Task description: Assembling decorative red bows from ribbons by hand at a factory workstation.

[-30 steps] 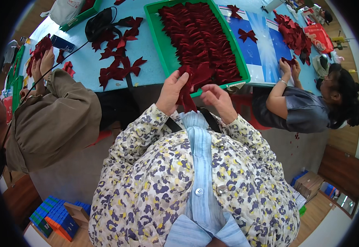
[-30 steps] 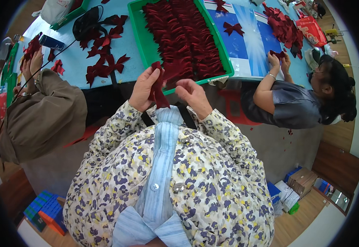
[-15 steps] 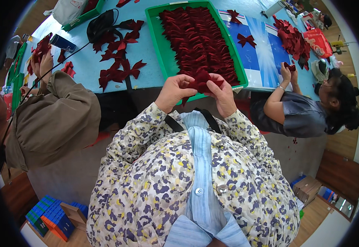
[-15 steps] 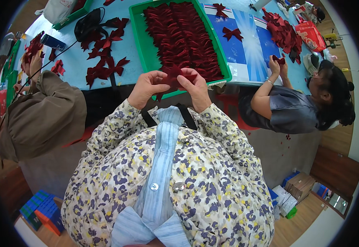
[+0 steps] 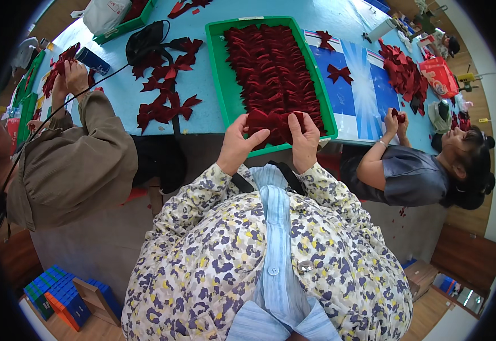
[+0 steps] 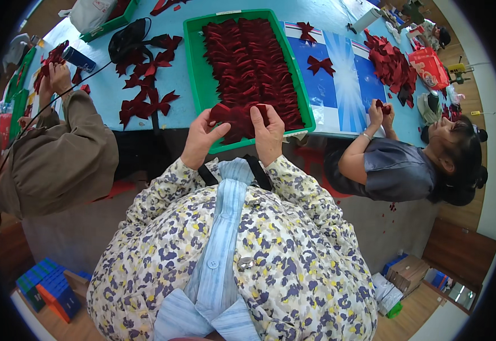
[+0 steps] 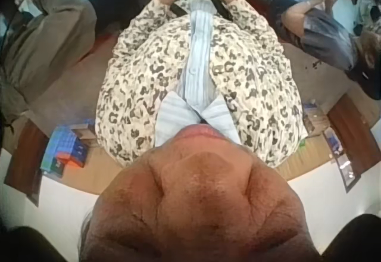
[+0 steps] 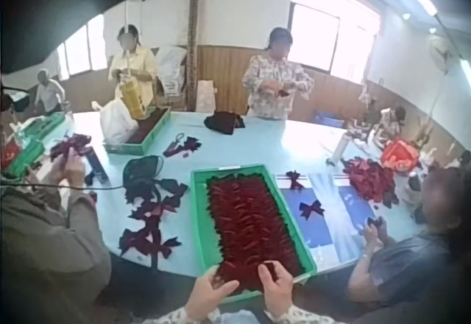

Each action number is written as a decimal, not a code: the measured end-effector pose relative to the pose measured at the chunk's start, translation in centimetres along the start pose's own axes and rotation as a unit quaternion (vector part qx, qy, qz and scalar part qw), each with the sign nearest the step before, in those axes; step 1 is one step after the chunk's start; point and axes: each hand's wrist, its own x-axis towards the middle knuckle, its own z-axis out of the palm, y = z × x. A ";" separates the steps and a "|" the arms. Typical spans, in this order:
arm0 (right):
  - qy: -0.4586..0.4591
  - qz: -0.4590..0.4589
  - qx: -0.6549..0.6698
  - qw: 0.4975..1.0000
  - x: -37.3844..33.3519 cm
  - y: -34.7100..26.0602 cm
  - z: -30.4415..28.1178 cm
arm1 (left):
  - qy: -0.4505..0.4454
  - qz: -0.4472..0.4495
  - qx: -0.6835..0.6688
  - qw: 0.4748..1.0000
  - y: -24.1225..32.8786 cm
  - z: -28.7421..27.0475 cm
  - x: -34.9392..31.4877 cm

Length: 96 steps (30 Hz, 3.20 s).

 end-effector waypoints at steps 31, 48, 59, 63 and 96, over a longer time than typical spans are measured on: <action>-0.027 0.012 -0.105 0.994 -1.7 1.4 2.8 | 0.157 0.037 -0.053 0.985 -1.0 2.3 -2.1; -0.063 0.121 -0.015 0.990 -2.7 0.8 4.9 | 0.120 -0.038 -0.118 0.985 0.1 -0.8 -3.4; -0.034 0.127 0.095 0.987 -2.3 0.1 6.4 | 0.099 -0.091 -0.143 0.981 3.2 -1.3 -3.7; -0.061 0.109 0.119 0.985 -2.0 0.7 6.1 | 0.116 -0.110 -0.114 0.981 2.3 -1.7 -3.5; -0.051 0.115 0.151 0.981 -1.5 2.2 4.8 | 0.092 -0.114 -0.138 0.979 -1.0 -3.7 -2.1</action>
